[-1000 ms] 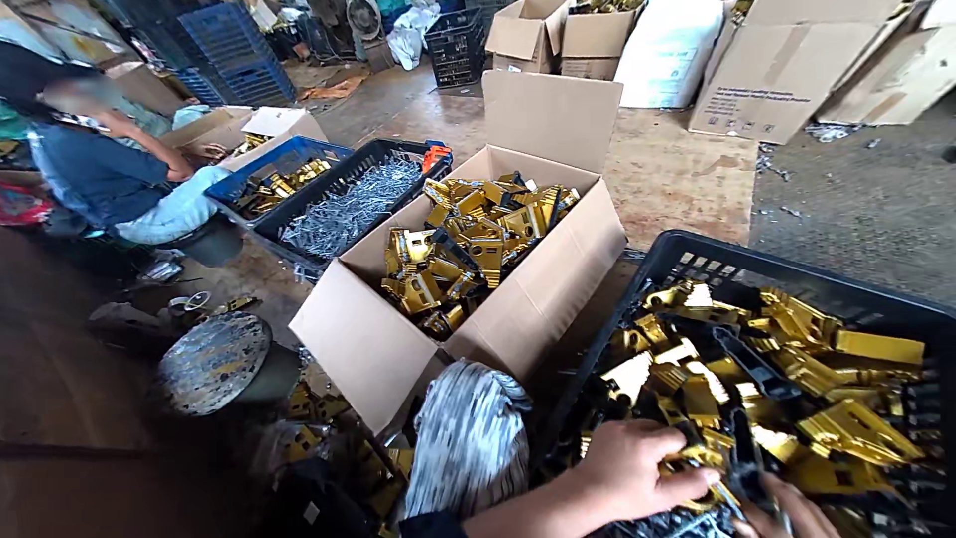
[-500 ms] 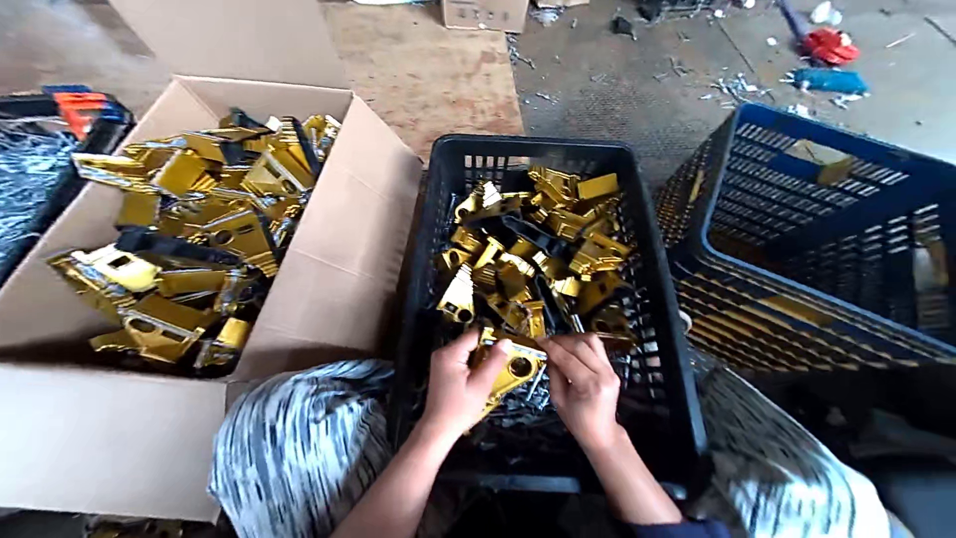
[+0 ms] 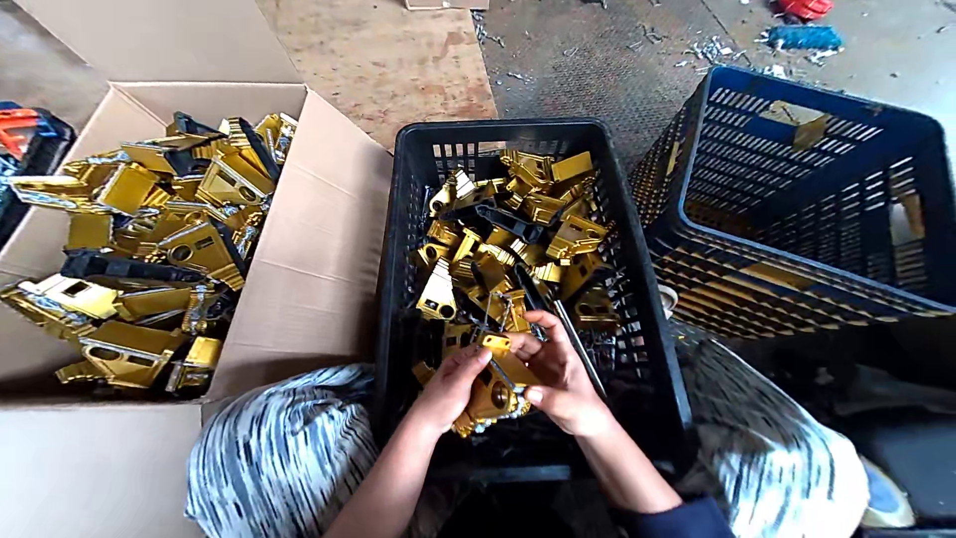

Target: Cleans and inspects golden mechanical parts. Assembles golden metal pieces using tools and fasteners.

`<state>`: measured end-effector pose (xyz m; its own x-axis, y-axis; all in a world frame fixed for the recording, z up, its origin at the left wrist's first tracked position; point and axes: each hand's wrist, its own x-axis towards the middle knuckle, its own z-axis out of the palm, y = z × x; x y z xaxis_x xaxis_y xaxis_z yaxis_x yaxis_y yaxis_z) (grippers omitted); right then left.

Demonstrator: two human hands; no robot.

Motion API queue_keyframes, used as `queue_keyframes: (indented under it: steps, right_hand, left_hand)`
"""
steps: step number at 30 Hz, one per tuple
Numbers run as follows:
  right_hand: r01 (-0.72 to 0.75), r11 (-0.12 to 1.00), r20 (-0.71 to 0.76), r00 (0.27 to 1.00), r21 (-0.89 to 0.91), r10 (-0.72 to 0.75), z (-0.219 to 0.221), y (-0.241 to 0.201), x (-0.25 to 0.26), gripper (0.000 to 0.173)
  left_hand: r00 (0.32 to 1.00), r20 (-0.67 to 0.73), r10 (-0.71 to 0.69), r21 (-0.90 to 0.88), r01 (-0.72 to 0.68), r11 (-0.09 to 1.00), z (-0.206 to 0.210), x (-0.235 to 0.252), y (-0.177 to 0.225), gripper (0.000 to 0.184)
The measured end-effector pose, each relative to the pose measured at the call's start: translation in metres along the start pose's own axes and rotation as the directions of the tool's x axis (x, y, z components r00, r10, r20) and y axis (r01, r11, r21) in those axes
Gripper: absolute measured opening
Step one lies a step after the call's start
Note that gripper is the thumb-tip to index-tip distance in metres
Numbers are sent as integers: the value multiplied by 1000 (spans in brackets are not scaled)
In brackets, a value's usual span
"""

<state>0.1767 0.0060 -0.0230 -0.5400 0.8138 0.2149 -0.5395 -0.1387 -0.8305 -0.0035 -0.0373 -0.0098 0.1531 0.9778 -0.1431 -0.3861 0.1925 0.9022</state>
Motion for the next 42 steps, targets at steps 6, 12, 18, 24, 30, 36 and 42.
queue_keyframes:
  steps: [6, 12, 18, 24, 30, 36, 42]
  right_hand:
    - [186, 457, 79, 967, -870, -244, -8, -6, -6, 96]
    - [28, 545, 14, 999, -838, -29, -6, -7, -2, 60]
    - [-82, 653, -142, 989, -753, -40, -6, -7, -2, 10]
    - [199, 736, 8, 967, -646, -254, -17, -17, 5, 9]
    - [-340, 236, -266, 917, -910, 296, -37, -29, 7, 12]
    - [-395, -391, -538, 395, -831, 744, -29, 10, 21, 38]
    - [-551, -30, -549, 824, -834, 139, -36, -27, 13, 28]
  left_hand:
    - [1000, -23, 8, 396, 2, 918, -16, 11, 3, 69]
    - [999, 27, -35, 383, 22, 923, -7, 8, -3, 67]
    - [1000, 11, 0, 361, -4, 933, -7, 9, -7, 60]
    - [907, 86, -411, -322, 416, 850, -5, 8, 17, 62]
    - [903, -381, -199, -319, 74, 945, 2, 16, 14, 54]
    - [930, -363, -64, -266, -38, 963, 5, 12, 10, 57]
    - [943, -333, -6, -166, -52, 985, 5, 8, 3, 78]
